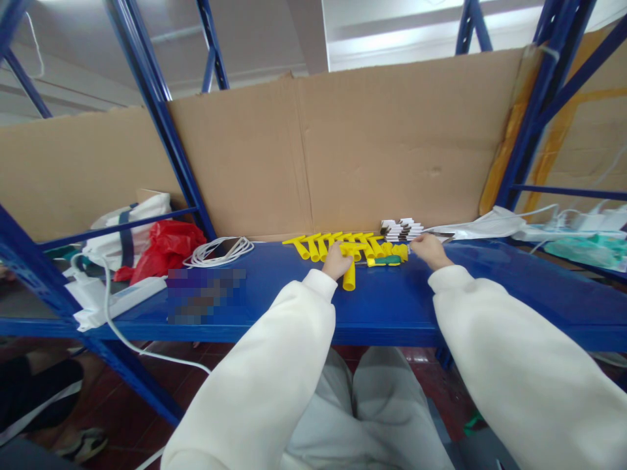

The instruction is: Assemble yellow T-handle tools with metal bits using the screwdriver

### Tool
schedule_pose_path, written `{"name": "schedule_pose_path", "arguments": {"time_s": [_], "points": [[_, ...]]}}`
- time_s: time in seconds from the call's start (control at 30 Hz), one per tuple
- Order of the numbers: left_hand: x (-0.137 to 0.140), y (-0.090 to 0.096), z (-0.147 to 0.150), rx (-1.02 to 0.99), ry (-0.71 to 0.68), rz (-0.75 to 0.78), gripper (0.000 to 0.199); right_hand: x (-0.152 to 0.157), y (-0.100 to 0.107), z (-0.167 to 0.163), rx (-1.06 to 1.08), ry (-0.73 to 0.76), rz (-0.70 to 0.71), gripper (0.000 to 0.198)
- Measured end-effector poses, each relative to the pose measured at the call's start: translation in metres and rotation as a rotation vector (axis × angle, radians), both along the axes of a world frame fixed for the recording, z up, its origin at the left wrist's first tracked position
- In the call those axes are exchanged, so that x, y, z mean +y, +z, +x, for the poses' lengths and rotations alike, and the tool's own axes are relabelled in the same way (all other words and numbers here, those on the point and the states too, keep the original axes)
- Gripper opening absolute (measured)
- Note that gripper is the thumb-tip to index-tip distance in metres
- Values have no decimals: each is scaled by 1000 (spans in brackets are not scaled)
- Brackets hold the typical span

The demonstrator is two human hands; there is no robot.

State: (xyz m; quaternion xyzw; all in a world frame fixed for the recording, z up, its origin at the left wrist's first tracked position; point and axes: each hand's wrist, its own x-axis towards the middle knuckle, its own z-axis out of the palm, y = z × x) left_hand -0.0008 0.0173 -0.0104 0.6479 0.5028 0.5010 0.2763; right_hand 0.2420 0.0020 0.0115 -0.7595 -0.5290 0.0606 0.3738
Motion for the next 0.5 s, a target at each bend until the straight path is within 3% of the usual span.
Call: {"name": "schedule_pose_path", "arguments": {"time_s": [0.2,0.5], "points": [[-2,0,-1,121,40,129,58,14,-14,39,47,-264,117,49],[-4,2,-1,181,50,151,61,36,-31,67,109,-260,45,55]]}}
